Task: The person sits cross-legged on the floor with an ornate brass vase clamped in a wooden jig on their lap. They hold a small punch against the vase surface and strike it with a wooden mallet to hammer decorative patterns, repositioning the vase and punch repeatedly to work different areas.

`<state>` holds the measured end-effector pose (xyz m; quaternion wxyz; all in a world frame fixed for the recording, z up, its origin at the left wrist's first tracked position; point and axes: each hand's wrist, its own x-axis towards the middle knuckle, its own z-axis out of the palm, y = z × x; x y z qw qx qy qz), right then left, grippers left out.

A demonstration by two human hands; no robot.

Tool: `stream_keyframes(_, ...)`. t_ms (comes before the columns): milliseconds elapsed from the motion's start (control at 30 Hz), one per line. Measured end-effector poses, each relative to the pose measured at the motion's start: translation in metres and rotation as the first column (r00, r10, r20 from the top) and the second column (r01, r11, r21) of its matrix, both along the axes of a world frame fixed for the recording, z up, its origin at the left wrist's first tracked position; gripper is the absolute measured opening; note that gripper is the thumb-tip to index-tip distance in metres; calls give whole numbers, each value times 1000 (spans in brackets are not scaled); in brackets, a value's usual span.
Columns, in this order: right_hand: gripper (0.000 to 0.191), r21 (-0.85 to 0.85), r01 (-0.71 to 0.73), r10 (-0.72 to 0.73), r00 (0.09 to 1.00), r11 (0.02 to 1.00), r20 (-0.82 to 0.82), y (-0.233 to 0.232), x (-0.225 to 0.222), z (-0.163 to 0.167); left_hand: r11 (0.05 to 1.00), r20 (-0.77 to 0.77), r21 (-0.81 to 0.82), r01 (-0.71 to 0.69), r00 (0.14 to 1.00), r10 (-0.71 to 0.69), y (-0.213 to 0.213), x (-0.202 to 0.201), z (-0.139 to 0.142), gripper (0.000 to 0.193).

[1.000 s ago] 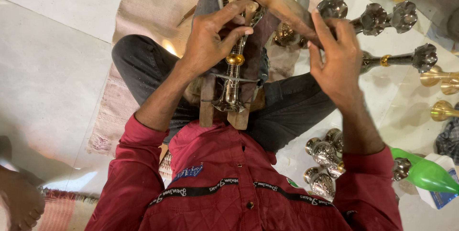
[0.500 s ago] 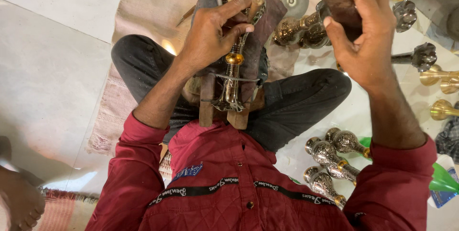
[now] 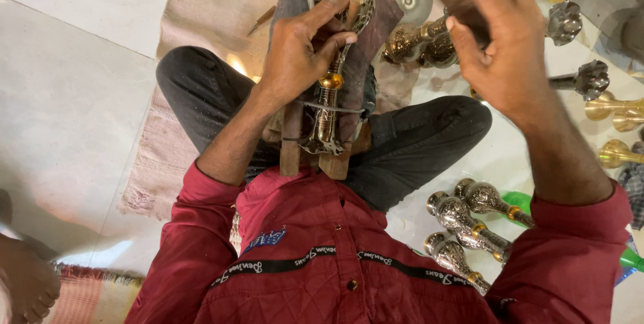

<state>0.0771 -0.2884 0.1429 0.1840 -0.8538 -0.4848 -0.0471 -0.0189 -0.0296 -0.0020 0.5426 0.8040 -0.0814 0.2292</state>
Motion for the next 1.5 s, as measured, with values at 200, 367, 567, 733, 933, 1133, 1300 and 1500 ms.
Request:
stream_keyframes(200,62,-81,9,12,967,997,254,-1,-7,9,999,59,16,-50,997,49,-6,-7,-1,54)
stream_keyframes(367,65,-43,1,4,992,999,125,-1,-9,10,998,-40,-9,-67,997,67,-8,-6,-2,53)
stream_keyframes(567,67,-191,46,8,961,980,275,-17,-11,4,997,26,-30,-73,997,74,-9,-8,-11,52)
stream_keyframes(733,71,-174,20,31,958,985,284,-23,-2,-1,983,-48,-157,-93,995,86,-4,-5,-19,46)
stream_keyframes(933,68,-238,6,79,936,971,344,-3,10,5,941,14,-337,-13,1000,19,-2,-4,-25,48)
stream_keyframes(1133,44,-171,-49,90,967,984,239,11,11,32,928,4,-371,28,1000,-29,-2,2,-31,49)
stream_keyframes(1300,44,-197,-126,175,951,972,256,23,15,50,936,-59,-352,-17,998,-4,-4,2,-36,52)
stream_keyframes(1500,41,-242,-168,225,947,956,229,40,13,57,922,13,-388,-18,1000,25,-12,1,-36,45)
